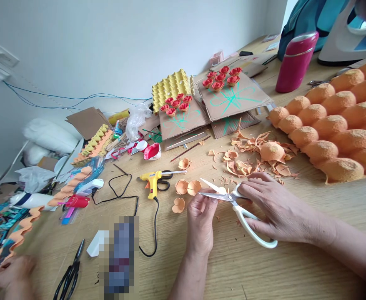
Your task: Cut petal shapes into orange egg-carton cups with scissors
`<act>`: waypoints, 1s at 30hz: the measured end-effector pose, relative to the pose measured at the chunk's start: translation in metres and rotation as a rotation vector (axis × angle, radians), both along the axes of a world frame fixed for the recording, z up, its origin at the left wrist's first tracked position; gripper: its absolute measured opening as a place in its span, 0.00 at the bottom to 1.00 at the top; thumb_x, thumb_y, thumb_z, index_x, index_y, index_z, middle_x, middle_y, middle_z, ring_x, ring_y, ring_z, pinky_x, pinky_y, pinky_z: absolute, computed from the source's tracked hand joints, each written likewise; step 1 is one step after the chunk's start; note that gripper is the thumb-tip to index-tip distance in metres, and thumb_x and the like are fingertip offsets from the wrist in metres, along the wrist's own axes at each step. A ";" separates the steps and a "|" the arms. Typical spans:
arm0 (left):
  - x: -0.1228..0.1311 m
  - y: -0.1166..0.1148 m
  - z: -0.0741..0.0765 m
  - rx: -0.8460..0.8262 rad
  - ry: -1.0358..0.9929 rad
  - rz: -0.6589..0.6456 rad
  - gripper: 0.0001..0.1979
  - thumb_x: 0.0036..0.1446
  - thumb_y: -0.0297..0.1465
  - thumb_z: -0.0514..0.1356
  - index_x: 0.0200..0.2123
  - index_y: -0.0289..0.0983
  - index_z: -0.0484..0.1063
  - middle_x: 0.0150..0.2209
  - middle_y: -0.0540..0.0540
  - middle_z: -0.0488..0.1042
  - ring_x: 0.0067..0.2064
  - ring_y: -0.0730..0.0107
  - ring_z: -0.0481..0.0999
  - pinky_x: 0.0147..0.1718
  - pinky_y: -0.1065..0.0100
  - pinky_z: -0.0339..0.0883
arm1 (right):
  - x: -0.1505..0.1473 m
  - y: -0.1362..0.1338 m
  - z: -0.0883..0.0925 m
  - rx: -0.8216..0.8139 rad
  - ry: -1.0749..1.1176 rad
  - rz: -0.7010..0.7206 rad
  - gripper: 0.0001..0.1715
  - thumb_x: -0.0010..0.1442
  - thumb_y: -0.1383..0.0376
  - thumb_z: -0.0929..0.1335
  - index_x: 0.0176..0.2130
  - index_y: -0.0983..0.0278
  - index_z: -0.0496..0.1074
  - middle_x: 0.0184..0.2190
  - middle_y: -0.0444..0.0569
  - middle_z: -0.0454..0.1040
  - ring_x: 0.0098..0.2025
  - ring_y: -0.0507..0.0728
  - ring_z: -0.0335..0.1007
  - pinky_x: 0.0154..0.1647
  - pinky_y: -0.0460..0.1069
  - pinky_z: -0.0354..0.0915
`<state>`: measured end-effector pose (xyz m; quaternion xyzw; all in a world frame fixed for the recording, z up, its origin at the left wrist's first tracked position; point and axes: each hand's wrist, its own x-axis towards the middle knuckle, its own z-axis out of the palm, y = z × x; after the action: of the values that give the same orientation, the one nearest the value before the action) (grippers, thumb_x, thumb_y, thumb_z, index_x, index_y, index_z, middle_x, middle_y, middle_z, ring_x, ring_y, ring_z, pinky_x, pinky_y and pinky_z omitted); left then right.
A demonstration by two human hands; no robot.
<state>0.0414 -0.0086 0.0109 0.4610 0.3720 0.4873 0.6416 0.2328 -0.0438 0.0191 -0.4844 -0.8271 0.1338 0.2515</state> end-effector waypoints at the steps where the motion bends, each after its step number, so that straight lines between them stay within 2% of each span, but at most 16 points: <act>1: 0.000 0.000 0.000 -0.003 -0.006 -0.007 0.05 0.56 0.34 0.67 0.34 0.39 0.79 0.34 0.50 0.77 0.39 0.71 0.74 0.45 0.69 0.67 | 0.000 0.000 0.000 -0.002 0.004 0.004 0.14 0.64 0.54 0.65 0.35 0.61 0.63 0.31 0.47 0.69 0.33 0.59 0.63 0.44 0.58 0.58; 6: -0.001 -0.001 0.001 0.024 -0.002 -0.006 0.07 0.56 0.35 0.67 0.35 0.38 0.79 0.35 0.48 0.78 0.41 0.68 0.76 0.46 0.67 0.68 | 0.000 -0.001 0.003 0.010 0.060 0.028 0.11 0.64 0.57 0.65 0.34 0.61 0.63 0.30 0.46 0.68 0.32 0.57 0.63 0.47 0.57 0.58; 10: -0.004 0.002 0.001 0.076 0.085 0.005 0.08 0.57 0.37 0.66 0.36 0.38 0.78 0.37 0.46 0.79 0.43 0.64 0.77 0.46 0.65 0.69 | 0.000 -0.001 0.005 0.022 0.074 0.031 0.10 0.64 0.58 0.66 0.33 0.60 0.64 0.29 0.45 0.69 0.31 0.57 0.63 0.44 0.55 0.59; 18: -0.007 0.004 0.002 0.138 0.151 0.043 0.08 0.56 0.37 0.67 0.34 0.38 0.78 0.34 0.47 0.78 0.38 0.66 0.76 0.43 0.66 0.69 | 0.002 -0.002 0.006 0.029 0.053 0.037 0.12 0.65 0.57 0.65 0.33 0.60 0.65 0.28 0.45 0.70 0.31 0.57 0.65 0.41 0.54 0.58; 27: -0.016 0.009 0.006 0.260 0.286 -0.054 0.04 0.59 0.33 0.64 0.34 0.38 0.77 0.36 0.44 0.78 0.43 0.60 0.77 0.49 0.60 0.68 | 0.005 0.000 0.007 -0.007 0.040 0.052 0.11 0.64 0.56 0.65 0.36 0.61 0.65 0.31 0.47 0.71 0.33 0.58 0.66 0.44 0.56 0.56; 30: -0.018 0.010 0.006 0.280 0.308 -0.058 0.05 0.59 0.33 0.64 0.33 0.38 0.77 0.36 0.44 0.78 0.42 0.60 0.77 0.47 0.60 0.69 | 0.005 0.000 0.007 -0.013 0.042 0.058 0.11 0.64 0.56 0.65 0.36 0.60 0.65 0.31 0.47 0.71 0.33 0.58 0.66 0.44 0.57 0.56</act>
<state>0.0236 0.0015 0.0173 0.6249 0.3810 0.4395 0.5207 0.2381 -0.0442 0.0264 -0.4589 -0.8345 0.1566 0.2619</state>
